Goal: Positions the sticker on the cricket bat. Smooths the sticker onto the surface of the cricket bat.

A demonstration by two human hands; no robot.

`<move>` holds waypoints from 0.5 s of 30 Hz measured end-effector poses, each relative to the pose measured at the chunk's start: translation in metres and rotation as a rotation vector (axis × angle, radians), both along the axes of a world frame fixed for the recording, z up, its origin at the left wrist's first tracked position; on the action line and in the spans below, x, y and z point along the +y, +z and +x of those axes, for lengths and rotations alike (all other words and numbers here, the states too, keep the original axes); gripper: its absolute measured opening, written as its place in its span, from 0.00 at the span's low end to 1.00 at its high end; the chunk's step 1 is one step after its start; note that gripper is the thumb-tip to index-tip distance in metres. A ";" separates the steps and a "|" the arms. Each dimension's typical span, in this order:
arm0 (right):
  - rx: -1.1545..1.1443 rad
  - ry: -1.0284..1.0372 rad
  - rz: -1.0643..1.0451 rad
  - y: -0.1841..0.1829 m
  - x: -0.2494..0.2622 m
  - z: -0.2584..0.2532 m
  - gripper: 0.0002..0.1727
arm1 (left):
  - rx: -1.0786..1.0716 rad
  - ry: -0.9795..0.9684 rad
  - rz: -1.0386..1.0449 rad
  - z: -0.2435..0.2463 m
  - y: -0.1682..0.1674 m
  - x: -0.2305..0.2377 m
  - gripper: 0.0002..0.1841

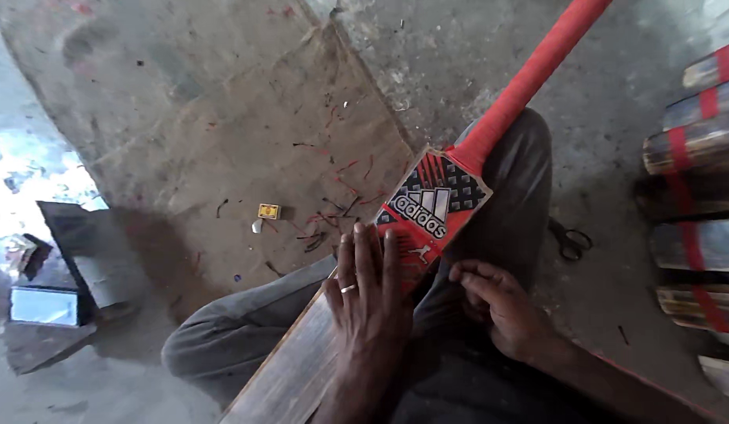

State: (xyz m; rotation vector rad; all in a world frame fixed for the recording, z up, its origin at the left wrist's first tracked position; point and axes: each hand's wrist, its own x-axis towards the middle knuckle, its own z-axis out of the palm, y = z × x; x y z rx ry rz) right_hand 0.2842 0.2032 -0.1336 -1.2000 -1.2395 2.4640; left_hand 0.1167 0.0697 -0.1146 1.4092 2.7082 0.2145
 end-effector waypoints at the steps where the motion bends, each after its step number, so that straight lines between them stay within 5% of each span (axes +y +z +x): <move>1: 0.006 -0.008 -0.017 -0.001 -0.001 0.003 0.12 | -0.009 -0.004 -0.005 -0.002 0.001 -0.001 0.53; 7: 0.081 0.042 0.010 0.013 0.002 -0.002 0.11 | -0.286 -0.079 0.006 -0.026 0.023 -0.002 0.52; 15: 0.312 0.109 -0.008 0.047 0.012 -0.031 0.10 | -1.468 -0.019 -0.036 -0.071 0.074 -0.011 0.52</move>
